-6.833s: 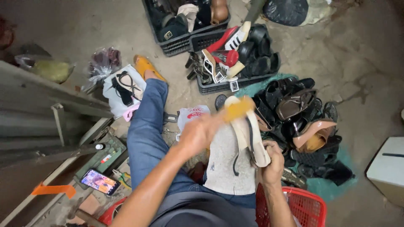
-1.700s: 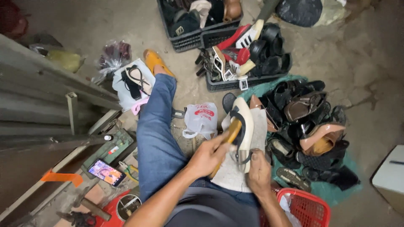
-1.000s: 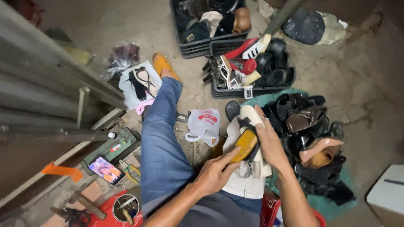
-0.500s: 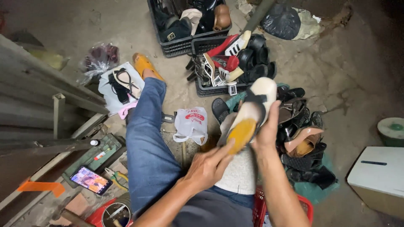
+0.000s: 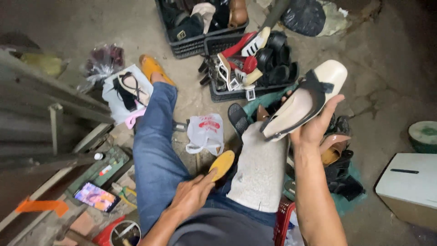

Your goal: Repairing shoes by brushing them and hand-sewing the soles with a needle and thread.

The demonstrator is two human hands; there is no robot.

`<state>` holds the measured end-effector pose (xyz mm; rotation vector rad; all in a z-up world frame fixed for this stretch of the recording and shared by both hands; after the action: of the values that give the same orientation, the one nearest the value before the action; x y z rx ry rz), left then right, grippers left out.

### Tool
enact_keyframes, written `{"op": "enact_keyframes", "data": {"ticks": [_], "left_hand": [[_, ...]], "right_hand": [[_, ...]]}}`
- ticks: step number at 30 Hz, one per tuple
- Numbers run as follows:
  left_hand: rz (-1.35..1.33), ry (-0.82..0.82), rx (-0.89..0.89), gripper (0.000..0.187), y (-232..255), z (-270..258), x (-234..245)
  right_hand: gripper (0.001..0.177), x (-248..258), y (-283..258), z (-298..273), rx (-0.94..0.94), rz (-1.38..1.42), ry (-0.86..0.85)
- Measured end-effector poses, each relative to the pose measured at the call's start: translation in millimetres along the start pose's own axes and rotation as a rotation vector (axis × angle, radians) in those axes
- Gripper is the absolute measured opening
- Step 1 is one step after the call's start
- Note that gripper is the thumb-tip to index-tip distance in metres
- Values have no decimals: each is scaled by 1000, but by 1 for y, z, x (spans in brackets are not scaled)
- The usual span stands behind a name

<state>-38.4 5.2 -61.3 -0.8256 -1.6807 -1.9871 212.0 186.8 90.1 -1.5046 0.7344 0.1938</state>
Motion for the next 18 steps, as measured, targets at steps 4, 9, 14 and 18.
{"op": "enact_keyframes", "data": {"ticks": [4, 9, 14, 18], "left_hand": [[-126, 233, -89, 43, 49, 20, 50], [-121, 360, -320, 48, 94, 50, 61], [-199, 463, -281, 44, 103, 80, 56], [-88, 454, -388, 43, 104, 69, 44]], "right_hand": [[70, 0, 12, 7, 15, 43, -105], [67, -24, 45, -25, -111, 135, -260], [69, 7, 109, -51, -241, 19, -85], [73, 24, 111, -40, -313, 18, 48]]}}
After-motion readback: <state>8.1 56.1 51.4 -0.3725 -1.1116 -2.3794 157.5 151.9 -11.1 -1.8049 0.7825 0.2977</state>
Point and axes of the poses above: each hand's wrist, its own z-axis towards the middle knuckle, its own x-axis out of the back of the hand, y = z × x, the point moved 7 cm from there along z, towards the middle knuckle, and after that the axes turned 9 degrees about y, right-handed, at the moved point
